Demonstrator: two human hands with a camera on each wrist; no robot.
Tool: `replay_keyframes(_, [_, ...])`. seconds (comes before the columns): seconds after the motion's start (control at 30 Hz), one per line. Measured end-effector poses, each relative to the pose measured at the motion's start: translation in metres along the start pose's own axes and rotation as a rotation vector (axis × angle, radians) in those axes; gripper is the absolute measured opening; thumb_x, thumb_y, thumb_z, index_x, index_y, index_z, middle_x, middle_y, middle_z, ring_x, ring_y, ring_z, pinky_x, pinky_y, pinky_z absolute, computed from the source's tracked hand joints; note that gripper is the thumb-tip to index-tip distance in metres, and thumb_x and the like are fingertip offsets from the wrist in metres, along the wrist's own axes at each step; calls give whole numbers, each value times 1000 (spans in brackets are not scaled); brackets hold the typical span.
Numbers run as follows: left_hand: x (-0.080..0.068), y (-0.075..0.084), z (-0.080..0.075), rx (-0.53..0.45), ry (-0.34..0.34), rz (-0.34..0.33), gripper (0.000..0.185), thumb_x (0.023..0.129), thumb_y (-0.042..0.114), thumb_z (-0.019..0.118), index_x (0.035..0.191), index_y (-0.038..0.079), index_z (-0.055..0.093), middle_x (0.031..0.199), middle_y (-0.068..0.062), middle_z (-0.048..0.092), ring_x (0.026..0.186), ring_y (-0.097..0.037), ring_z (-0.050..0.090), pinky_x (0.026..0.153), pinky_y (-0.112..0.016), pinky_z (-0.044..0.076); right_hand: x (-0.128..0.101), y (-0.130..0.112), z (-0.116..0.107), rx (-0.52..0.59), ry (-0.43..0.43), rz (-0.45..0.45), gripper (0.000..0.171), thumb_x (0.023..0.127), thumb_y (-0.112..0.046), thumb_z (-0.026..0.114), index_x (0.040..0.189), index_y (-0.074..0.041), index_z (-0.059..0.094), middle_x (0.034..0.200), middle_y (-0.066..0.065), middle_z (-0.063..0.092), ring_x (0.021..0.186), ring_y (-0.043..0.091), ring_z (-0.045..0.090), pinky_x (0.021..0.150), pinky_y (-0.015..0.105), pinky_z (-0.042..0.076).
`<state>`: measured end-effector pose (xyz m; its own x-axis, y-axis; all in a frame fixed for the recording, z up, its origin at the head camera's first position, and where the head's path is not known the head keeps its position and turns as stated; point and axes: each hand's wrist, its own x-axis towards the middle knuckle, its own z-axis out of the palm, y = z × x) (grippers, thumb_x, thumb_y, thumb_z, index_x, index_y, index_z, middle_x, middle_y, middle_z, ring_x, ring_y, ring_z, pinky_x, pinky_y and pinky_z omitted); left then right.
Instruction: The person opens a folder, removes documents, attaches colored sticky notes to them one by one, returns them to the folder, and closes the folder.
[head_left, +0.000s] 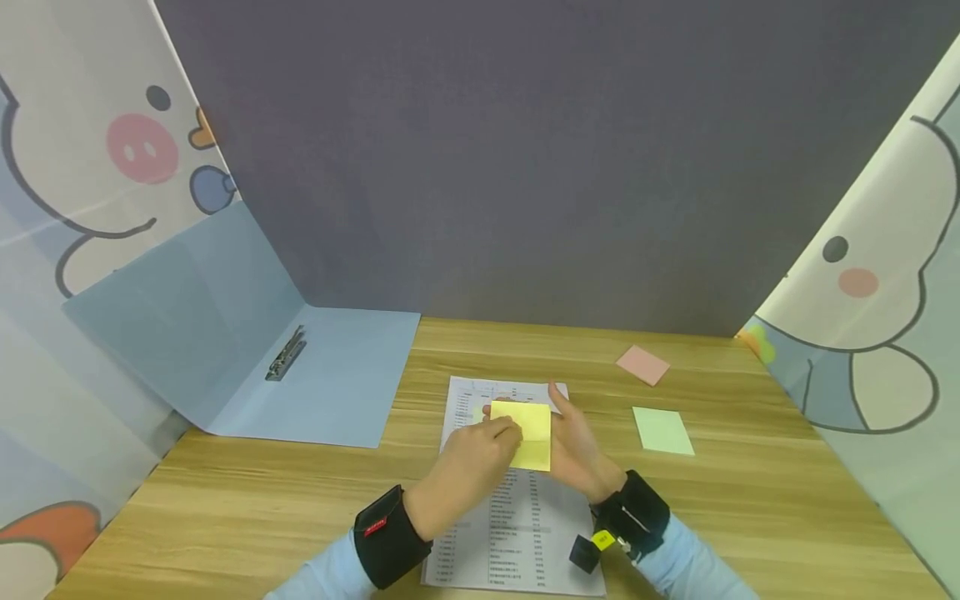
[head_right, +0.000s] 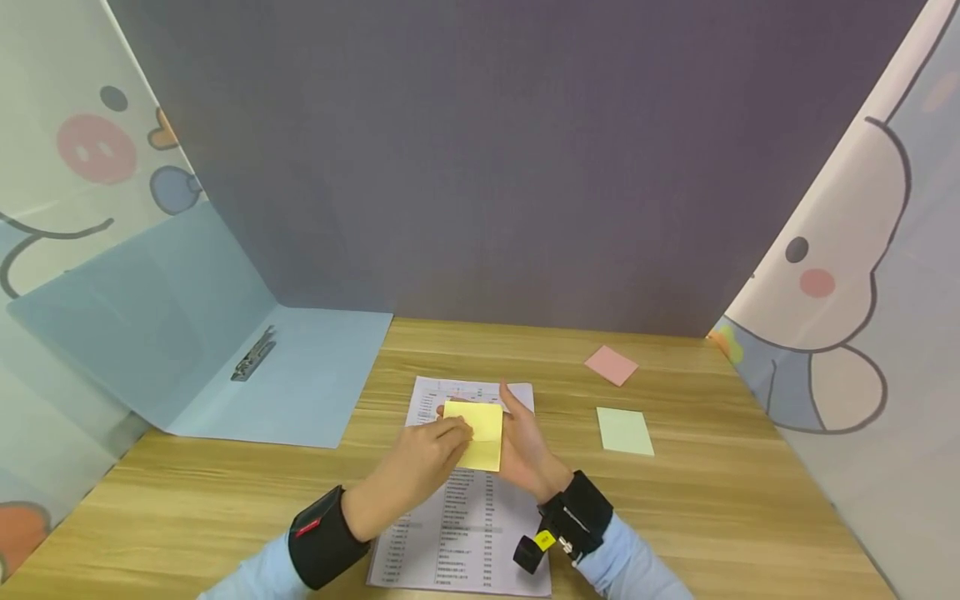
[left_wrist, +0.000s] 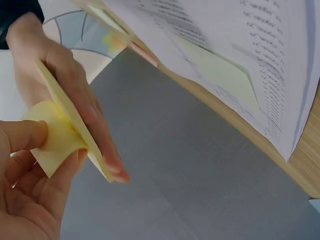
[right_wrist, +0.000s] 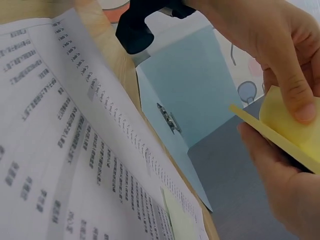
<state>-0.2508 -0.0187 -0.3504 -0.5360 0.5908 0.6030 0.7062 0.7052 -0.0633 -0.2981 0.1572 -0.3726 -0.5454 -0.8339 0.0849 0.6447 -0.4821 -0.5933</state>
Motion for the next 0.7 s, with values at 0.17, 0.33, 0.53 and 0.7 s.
replay_keyframes(0.17, [4, -6, -4, -176, -50, -128, 7, 85, 7, 62, 88, 6, 68, 88, -2, 69, 75, -11, 67, 62, -14, 51, -6, 2, -3, -2, -53, -4, 69, 96, -55, 13, 140, -3, 23, 138, 9, 42, 128, 20, 40, 108, 35, 30])
replay_keyframes(0.33, [8, -14, -6, -317, -89, -236, 9, 86, 9, 61, 88, 5, 69, 88, -6, 70, 67, -8, 63, 53, -11, 43, -16, 5, -8, -105, -37, -14, 35, 100, -27, 31, 131, -13, 37, 129, 4, 50, 119, 16, 48, 103, 31, 36])
replay_keyframes(0.53, [12, -20, -10, -377, -130, -259, 14, 88, 9, 60, 97, 6, 70, 95, -5, 70, 75, -11, 65, 60, -14, 47, -15, 8, -9, -450, 101, -5, 47, 87, 4, 50, 128, -13, 35, 121, 2, 53, 109, 15, 54, 95, 30, 44])
replay_keyframes(0.7, [9, -17, -12, -345, -107, -212, 13, 87, 9, 61, 96, 6, 69, 95, -5, 70, 86, -14, 67, 68, -19, 52, -11, 9, -4, -470, 223, 3, 53, 87, 11, 44, 135, -1, 25, 124, 6, 50, 113, 17, 52, 97, 31, 43])
